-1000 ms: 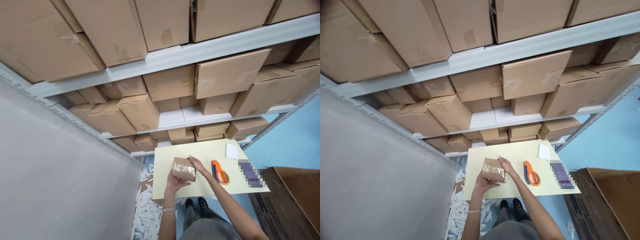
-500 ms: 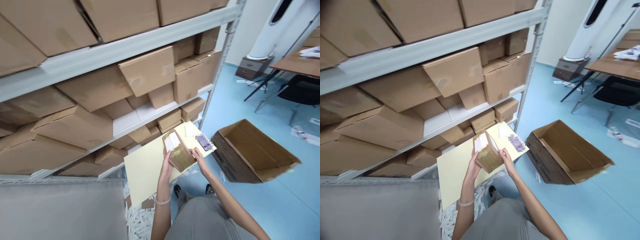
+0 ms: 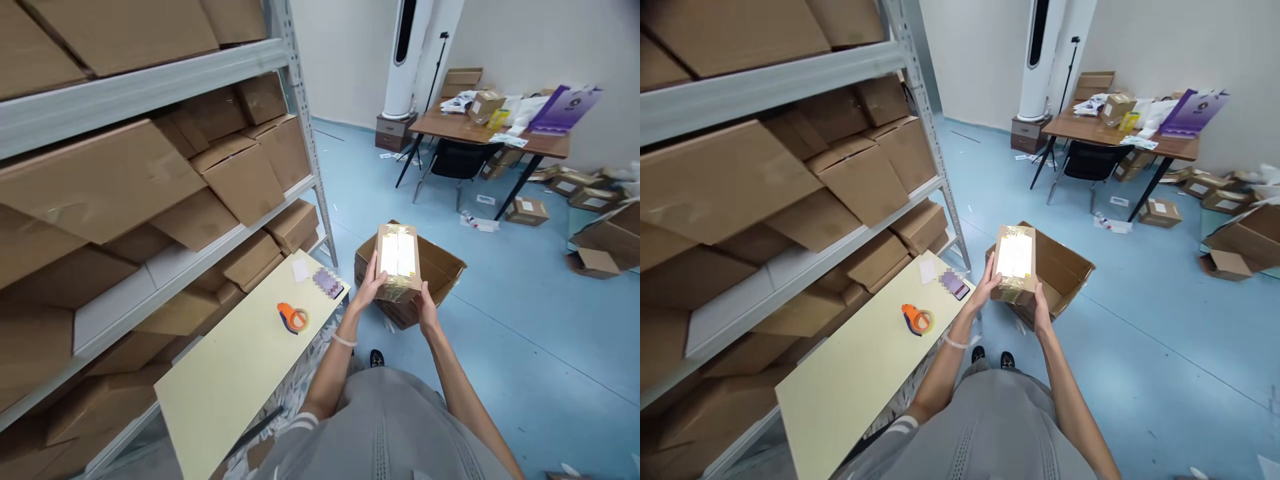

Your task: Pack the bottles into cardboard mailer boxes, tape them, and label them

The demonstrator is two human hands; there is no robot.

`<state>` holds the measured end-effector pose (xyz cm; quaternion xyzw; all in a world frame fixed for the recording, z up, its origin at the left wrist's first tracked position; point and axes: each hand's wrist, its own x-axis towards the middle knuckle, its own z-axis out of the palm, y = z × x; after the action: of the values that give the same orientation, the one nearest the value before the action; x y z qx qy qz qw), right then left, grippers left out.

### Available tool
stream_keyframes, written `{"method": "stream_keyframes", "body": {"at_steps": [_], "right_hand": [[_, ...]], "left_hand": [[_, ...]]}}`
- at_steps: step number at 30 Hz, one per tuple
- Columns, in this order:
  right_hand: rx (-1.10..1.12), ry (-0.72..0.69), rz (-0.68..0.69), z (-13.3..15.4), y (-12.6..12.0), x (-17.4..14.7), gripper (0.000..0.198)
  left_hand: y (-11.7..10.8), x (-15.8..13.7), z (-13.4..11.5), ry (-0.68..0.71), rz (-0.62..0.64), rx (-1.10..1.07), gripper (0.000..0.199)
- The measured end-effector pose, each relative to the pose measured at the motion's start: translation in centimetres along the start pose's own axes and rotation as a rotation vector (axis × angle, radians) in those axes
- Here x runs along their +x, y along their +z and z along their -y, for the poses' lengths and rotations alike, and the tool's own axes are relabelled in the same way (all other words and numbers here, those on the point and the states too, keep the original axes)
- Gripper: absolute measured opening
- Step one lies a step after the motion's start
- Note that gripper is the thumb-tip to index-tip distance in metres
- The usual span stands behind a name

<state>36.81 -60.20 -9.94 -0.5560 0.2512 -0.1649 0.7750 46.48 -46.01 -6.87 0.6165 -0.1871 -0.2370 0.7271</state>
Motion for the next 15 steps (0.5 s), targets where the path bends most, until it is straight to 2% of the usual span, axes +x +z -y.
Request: {"method": "stream_keyframes", "body": {"at_steps": [5,9,12,15], "right_hand": [[0.018,-0.026,-0.1,0.1,-2.5,3.8,0.078],[-0.037,-0.113,-0.097,0.6,-2.2,8.6,0.079],[-0.12,-0.154,-0.093,1.2,-1.3,12.1,0.082],[-0.26,-0.134,-0.15,1.4,-0.7,14.4,0.092]], "left_hand": [[1.2,6.5,1.8,0.014,0.226,0.072,0.086],[1.4,12.5,1.0,0.019,0.324,0.169,0.083],[1.3,16.6,-0.4,0.049,0.313,0.418,0.07],[0.5,18.7,-2.0,0.096,0.119,0.736,0.068]]}}
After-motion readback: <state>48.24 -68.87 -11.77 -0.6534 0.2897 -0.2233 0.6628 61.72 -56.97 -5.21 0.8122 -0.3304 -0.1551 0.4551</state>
